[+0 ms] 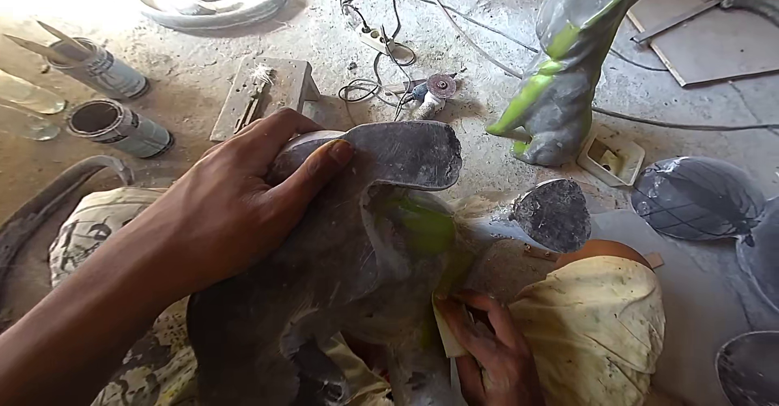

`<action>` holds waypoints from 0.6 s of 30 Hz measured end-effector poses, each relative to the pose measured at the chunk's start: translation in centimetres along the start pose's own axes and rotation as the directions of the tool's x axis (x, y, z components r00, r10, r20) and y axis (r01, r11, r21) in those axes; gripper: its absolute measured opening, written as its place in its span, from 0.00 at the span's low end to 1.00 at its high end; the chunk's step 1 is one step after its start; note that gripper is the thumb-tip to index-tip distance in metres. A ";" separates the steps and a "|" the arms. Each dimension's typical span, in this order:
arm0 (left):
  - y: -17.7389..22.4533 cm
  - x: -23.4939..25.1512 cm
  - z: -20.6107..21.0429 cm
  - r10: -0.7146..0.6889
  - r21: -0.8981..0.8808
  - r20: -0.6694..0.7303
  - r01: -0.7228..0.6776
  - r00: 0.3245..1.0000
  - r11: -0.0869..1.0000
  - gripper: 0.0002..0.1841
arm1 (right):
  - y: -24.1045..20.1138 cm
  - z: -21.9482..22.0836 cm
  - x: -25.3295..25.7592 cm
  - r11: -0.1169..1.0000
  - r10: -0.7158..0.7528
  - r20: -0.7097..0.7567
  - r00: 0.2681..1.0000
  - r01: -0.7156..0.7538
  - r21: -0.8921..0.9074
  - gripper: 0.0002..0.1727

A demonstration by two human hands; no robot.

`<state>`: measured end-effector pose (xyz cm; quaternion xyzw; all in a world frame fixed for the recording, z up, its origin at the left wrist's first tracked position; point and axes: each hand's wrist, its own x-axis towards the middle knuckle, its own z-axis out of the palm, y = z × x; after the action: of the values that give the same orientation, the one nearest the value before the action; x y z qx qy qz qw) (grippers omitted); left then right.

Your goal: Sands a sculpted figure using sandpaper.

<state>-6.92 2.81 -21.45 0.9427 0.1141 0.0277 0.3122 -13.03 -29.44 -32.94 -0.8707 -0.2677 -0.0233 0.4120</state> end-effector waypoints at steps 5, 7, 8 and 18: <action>-0.5 -0.1 -0.1 0.000 -0.009 0.003 0.000 1.000 1.000 0.27 | -0.8 -1.1 -0.6 0.999 -0.029 0.142 0.989 0.025 0.033 0.23; -0.5 -0.3 -0.1 -0.007 -0.007 0.004 0.007 1.000 1.000 0.27 | -1.1 -1.5 -0.6 0.999 -0.039 0.203 0.978 0.030 0.043 0.23; -0.5 -0.4 -0.1 -0.005 -0.009 0.004 0.005 1.000 1.000 0.26 | -1.2 -1.7 -0.7 0.998 -0.044 0.226 0.973 0.035 0.045 0.22; 0.9 -2.4 0.2 0.020 0.011 0.007 -0.020 1.000 1.000 0.27 | -1.6 -4.4 -0.7 0.954 -0.033 0.500 0.866 -0.122 0.274 0.17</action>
<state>-9.06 1.38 -21.05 0.9456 0.1038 0.0267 0.3072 -13.61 -32.14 -29.11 -0.7813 -0.3448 0.2523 0.4551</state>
